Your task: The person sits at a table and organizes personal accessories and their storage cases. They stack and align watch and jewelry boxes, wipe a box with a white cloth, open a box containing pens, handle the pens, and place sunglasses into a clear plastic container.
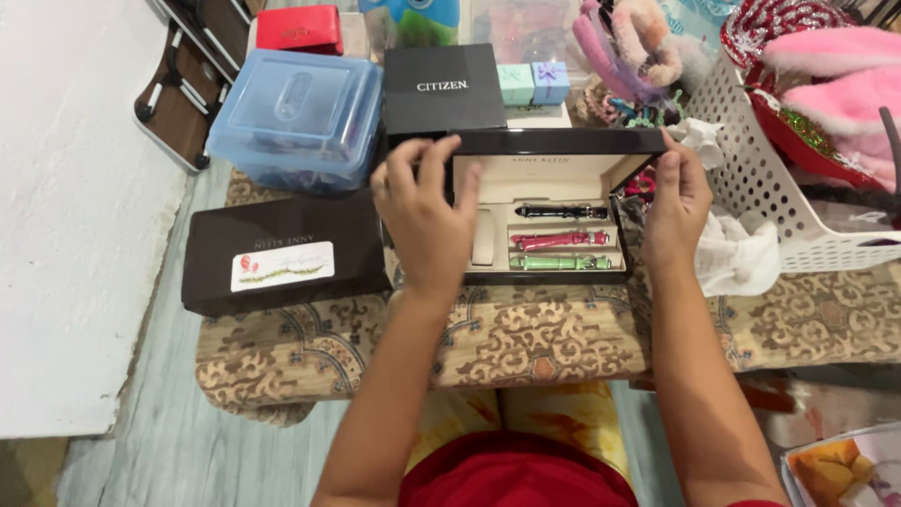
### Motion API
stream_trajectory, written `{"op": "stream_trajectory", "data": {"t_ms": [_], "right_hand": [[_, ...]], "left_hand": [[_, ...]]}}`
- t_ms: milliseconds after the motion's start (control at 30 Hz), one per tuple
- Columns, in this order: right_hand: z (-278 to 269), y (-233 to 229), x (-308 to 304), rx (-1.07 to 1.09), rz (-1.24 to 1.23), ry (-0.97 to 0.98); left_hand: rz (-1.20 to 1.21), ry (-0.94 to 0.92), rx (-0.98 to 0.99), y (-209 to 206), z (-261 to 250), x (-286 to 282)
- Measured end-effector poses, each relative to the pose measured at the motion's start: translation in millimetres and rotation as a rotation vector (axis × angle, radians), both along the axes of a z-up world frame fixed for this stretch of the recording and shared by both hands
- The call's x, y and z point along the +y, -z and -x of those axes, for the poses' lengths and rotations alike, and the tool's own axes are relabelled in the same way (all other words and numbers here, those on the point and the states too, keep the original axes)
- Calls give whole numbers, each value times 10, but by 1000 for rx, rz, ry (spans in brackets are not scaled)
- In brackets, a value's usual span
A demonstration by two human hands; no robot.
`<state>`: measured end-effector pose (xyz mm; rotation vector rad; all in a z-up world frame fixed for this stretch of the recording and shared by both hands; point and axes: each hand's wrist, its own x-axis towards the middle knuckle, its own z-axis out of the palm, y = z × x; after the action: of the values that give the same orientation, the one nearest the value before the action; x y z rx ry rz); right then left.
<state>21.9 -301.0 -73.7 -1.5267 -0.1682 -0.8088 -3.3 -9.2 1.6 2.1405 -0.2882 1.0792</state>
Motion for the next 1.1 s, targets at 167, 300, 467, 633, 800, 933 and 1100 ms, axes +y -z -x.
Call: {"op": "stream_trajectory", "data": {"t_ms": [167, 300, 467, 633, 800, 933, 1100], "right_hand": [[37, 4, -5, 45, 5, -1], [40, -22, -36, -16, 38, 59], [18, -70, -291, -39, -188, 90], [13, -42, -328, -23, -221, 64], [51, -61, -165, 2, -12, 2], [11, -144, 21, 161, -163, -6], [49, -324, 17, 256, -74, 51]], "left_hand": [[-319, 389, 118, 236, 11, -295], [-474, 330, 185, 389, -167, -491], [-495, 242, 192, 488, -302, -611], [-390, 304, 261, 346, -226, -549], [1, 171, 119, 95, 57, -231], [210, 29, 1, -73, 70, -69], [321, 61, 171, -180, -53, 1]]}}
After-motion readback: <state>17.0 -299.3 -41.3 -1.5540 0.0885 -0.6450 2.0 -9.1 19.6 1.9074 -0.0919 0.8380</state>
